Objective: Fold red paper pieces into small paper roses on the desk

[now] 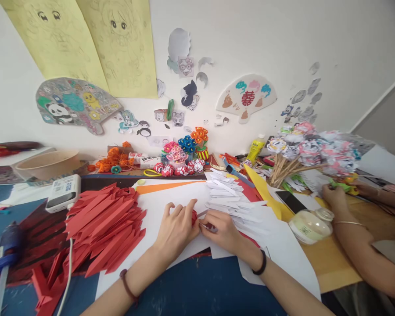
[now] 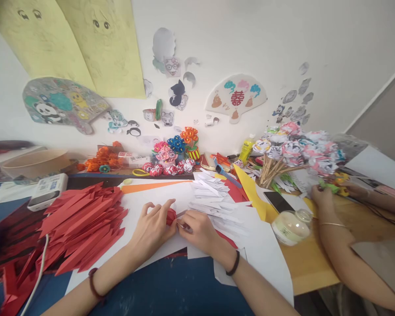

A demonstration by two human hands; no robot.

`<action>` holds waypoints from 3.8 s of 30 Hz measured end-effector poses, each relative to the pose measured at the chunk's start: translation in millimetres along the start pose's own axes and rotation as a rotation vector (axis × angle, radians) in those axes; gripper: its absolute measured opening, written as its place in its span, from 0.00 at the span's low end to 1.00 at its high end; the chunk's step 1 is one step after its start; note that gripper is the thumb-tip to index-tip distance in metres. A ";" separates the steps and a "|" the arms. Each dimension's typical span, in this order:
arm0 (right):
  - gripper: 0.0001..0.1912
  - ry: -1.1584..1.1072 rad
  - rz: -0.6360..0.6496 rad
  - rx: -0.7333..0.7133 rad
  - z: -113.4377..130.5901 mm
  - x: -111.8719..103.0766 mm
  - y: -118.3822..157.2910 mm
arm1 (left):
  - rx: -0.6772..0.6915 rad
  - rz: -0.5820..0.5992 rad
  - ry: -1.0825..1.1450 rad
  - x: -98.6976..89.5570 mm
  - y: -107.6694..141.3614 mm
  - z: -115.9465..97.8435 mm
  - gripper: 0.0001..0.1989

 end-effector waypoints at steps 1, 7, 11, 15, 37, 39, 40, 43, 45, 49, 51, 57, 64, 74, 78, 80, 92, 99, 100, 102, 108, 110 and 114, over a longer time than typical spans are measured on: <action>0.13 0.001 0.008 0.000 -0.6 0.6 0.4 | 0.002 0.004 0.003 0.6 0.0 -0.4 0.22; 0.12 0.001 0.016 0.003 -1.4 1.3 1.7 | 0.002 0.027 0.023 5.4 1.9 -2.2 0.23; 0.12 -0.024 0.024 0.006 0.7 1.3 0.7 | -0.003 0.054 0.037 8.8 3.1 -2.2 0.22; 0.12 -0.021 0.006 -0.001 2.2 0.4 -0.4 | -0.017 0.059 0.062 10.2 2.9 -1.7 0.22; 0.06 0.129 0.000 0.189 -24.0 -5.6 2.2 | -0.031 0.087 0.240 1.5 1.6 15.8 0.30; 0.06 0.126 0.004 0.186 -24.0 -5.3 2.7 | -0.022 0.079 0.210 0.8 1.7 15.0 0.29; 0.06 0.121 0.006 0.182 -23.5 -4.9 2.8 | -0.023 0.076 0.192 0.7 1.9 14.9 0.28; 0.05 0.113 0.013 0.151 -19.8 -3.6 2.9 | -0.048 0.079 0.155 1.0 3.0 15.0 0.28; 0.06 0.119 0.017 0.114 -16.3 -2.7 3.4 | -0.068 0.084 0.140 1.1 3.8 14.5 0.29; 0.09 0.108 0.022 0.053 -11.4 -1.2 5.4 | -0.086 0.085 0.126 0.9 4.5 12.6 0.30; 0.09 0.084 0.020 0.055 -11.4 -1.0 6.1 | -0.062 0.084 0.124 0.8 4.0 11.0 0.30; 0.08 0.030 0.034 0.082 -12.7 0.5 5.6 | 0.026 0.044 0.089 -1.6 1.2 10.0 0.28; 0.10 -0.013 0.072 0.077 -9.8 3.7 4.9 | 0.104 -0.040 -0.036 -5.8 1.7 4.4 0.23; 0.09 -0.024 0.058 0.144 -14.1 2.8 6.5 | 0.091 0.005 0.003 0.2 2.2 7.8 0.24; 0.06 -0.013 0.004 0.207 -19.8 -2.8 5.3 | 0.048 0.041 0.132 0.1 0.5 17.1 0.29; 0.06 0.004 -0.024 0.225 -21.8 -6.2 3.8 | 0.069 0.023 0.200 -4.6 -0.3 16.8 0.26; 0.06 0.033 -0.033 0.236 -23.1 -9.0 1.6 | 0.345 -0.062 0.100 -12.0 6.3 -8.3 0.05; 0.06 0.039 -0.036 0.233 -20.0 -10.8 0.7 | 0.363 -0.031 0.091 -5.6 11.3 -9.8 0.05; 0.07 0.035 -0.040 0.230 -18.7 -10.9 0.1 | 0.364 -0.031 0.089 -5.9 11.1 -9.7 0.05; 0.07 0.019 -0.054 0.230 -17.0 -11.3 -0.8 | 0.361 -0.040 0.088 -7.9 10.2 -8.2 0.06; 0.07 0.015 -0.103 0.260 -19.4 -14.5 -1.0 | 0.346 -0.043 0.081 -14.3 7.4 -1.5 0.08; 0.07 0.015 -0.103 0.256 -19.5 -14.9 -0.9 | 0.348 -0.041 0.076 -15.3 7.1 -1.9 0.08; 0.07 0.000 -0.091 0.252 -18.8 -14.4 -0.8 | 0.351 -0.059 0.086 -17.9 6.4 -5.1 0.07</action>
Point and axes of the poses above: each hand's wrist, its own y-axis away from the middle knuckle, its own x-axis out of the palm, z = x × y, the point moved 7 cm from there along -y, towards the middle knuckle, and after that the axes turned 5 degrees about -z, right-handed, at the moved point
